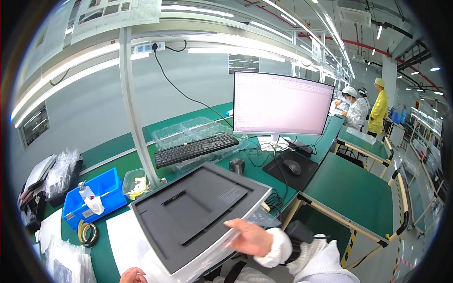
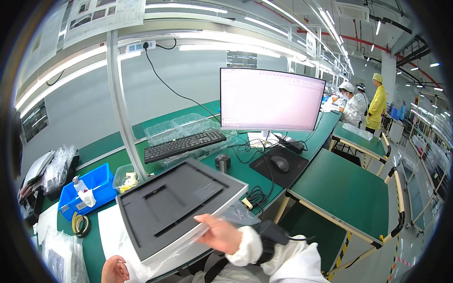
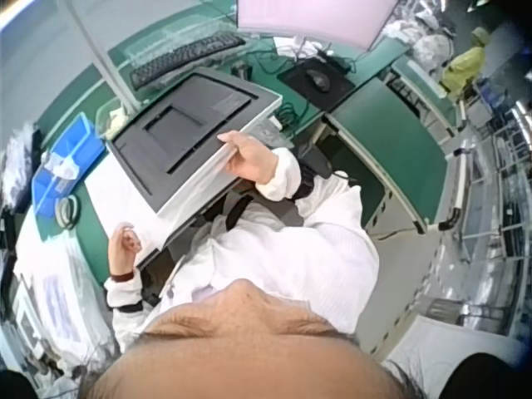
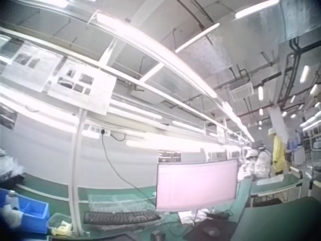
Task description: Assembling internal components of an electronic device at a workstation.
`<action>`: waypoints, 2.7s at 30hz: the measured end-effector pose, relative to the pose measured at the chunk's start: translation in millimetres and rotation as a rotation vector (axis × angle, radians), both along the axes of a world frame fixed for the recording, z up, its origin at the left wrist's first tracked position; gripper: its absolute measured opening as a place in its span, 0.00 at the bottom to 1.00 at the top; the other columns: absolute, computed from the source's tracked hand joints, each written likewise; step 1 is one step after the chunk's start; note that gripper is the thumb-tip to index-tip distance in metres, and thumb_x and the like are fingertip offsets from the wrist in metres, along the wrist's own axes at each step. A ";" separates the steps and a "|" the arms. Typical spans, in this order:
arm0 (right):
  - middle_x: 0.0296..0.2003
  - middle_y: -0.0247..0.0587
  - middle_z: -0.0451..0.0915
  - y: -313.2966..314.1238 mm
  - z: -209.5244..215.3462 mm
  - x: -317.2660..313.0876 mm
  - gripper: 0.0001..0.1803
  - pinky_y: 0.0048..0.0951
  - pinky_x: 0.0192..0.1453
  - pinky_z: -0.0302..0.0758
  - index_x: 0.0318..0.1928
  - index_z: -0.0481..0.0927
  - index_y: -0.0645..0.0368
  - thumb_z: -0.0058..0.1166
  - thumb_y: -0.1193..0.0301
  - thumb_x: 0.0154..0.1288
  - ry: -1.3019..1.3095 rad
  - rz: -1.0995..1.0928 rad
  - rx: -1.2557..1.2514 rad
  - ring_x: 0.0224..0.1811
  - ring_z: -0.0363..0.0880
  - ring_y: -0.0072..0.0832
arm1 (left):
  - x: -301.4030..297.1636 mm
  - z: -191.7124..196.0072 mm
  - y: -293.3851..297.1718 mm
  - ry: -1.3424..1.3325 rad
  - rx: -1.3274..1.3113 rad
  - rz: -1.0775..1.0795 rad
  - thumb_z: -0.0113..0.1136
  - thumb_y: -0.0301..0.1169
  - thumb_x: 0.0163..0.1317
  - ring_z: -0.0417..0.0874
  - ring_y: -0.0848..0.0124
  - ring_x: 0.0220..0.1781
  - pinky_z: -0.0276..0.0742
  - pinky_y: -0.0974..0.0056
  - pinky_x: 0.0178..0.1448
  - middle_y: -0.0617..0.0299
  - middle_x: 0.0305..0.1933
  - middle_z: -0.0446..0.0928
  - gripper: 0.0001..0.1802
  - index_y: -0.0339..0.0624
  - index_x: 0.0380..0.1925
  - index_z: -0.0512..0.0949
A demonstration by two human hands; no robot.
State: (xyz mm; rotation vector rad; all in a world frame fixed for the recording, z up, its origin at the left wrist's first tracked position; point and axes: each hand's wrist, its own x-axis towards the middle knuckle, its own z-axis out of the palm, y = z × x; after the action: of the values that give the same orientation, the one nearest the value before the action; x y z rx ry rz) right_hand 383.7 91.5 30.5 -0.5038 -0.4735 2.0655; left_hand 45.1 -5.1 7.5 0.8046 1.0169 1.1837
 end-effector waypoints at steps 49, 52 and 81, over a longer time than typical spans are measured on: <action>0.41 0.45 0.72 2.5 -128.9 446.2 0.16 0.39 0.52 0.70 0.40 0.67 0.63 0.54 0.74 0.51 0.110 -1.661 0.082 0.46 0.71 0.39 | -4.3 -29.1 40.8 0.137 -0.201 0.243 0.52 0.32 0.58 0.70 0.79 0.19 0.63 0.78 0.20 0.66 0.21 0.72 0.09 0.37 0.33 0.72; 0.39 0.43 0.72 -2.8 -132.6 459.4 0.16 0.38 0.51 0.72 0.40 0.67 0.62 0.55 0.74 0.51 0.120 -1.650 0.061 0.45 0.72 0.38 | -4.9 -29.8 39.8 0.148 -0.192 0.265 0.53 0.32 0.58 0.70 0.79 0.20 0.63 0.78 0.21 0.66 0.21 0.72 0.08 0.38 0.32 0.72; 0.23 0.37 0.75 64.8 21.5 186.0 0.06 0.22 0.29 0.70 0.29 0.74 0.61 0.47 0.71 0.56 -0.484 -0.630 0.148 0.24 0.72 0.23 | -4.3 -29.9 27.2 0.028 -0.024 0.296 0.46 0.31 0.58 0.71 0.72 0.12 0.67 0.74 0.15 0.58 0.14 0.71 0.07 0.38 0.27 0.67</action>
State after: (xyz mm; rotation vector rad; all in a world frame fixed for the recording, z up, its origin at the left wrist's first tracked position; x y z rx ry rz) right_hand 569.6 156.2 52.0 -0.9350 -0.6449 1.2901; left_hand 40.8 22.1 -22.4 0.6679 1.1999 1.4112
